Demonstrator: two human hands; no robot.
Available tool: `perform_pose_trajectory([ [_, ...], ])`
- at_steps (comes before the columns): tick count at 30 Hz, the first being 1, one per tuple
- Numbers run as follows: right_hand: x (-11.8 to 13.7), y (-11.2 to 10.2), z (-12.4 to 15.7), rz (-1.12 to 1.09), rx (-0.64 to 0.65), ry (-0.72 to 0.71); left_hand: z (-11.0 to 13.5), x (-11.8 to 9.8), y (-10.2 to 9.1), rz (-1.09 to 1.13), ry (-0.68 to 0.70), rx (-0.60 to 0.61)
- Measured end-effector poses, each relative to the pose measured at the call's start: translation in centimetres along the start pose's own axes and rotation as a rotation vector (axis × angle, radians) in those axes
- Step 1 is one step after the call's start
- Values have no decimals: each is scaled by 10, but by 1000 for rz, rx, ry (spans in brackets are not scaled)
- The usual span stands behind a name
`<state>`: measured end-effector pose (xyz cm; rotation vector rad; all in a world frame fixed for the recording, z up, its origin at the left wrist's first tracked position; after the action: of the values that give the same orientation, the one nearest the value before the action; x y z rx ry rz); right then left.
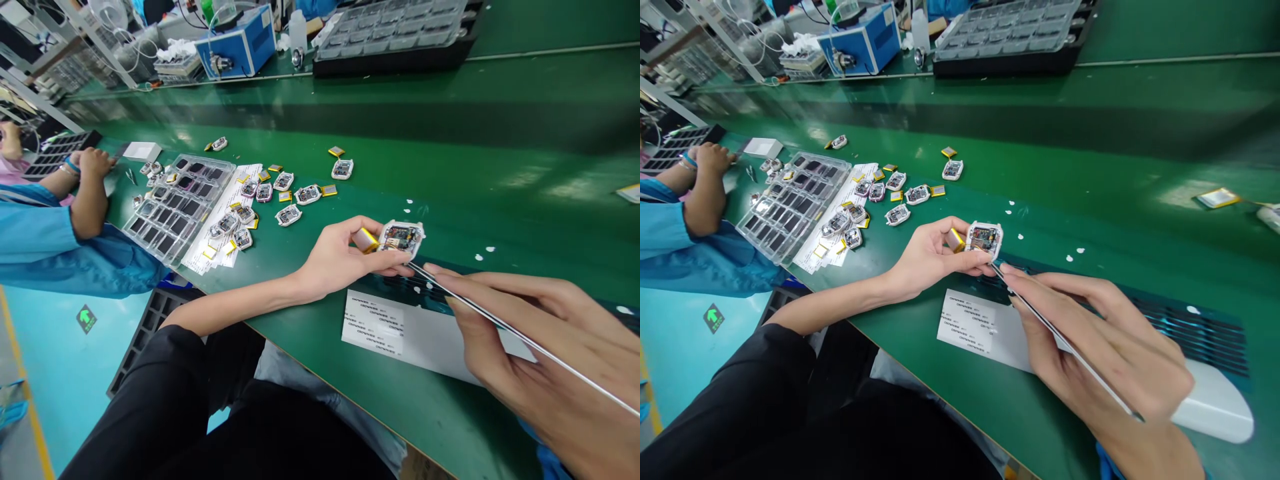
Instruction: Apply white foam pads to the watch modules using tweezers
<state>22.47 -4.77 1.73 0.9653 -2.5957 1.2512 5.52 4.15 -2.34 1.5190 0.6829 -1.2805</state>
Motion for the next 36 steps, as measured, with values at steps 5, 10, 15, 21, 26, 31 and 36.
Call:
perform_pose_trajectory([
  [5, 6, -8, -9, 52, 63, 80, -11, 7, -14, -100, -22, -56],
  [10, 12, -10, -11, 59, -60, -82, -31, 11, -33, -357, 115, -49],
  [15, 14, -9, -10, 29, -78, -127, -42, -1, -50, -702, 246, -127],
  [21, 13, -12, -11, 39, -111, -166, -32, -8, -28, -1436, 578, 102],
  [26, 15, -13, -14, 77, -127, -253, -52, -11, -29, -1528, 506, 124],
  [31, 17, -16, -17, 76, -149, -246, -90, -45, -67, -1624, 337, -125],
  [36, 20, -15, -16, 137, -146, -277, -123, -54, -97, -1594, 126, -207],
])
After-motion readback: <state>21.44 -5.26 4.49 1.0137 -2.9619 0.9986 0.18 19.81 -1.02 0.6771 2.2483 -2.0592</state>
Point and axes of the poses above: each hand's wrist, its own z-axis away from the middle knuckle, its own y-axis out of the palm, x = y × z, the point moved 5 cm from there along -z, towards the middle knuckle, and after that the axes turned 9 degrees about y, right-handed, at the moved point
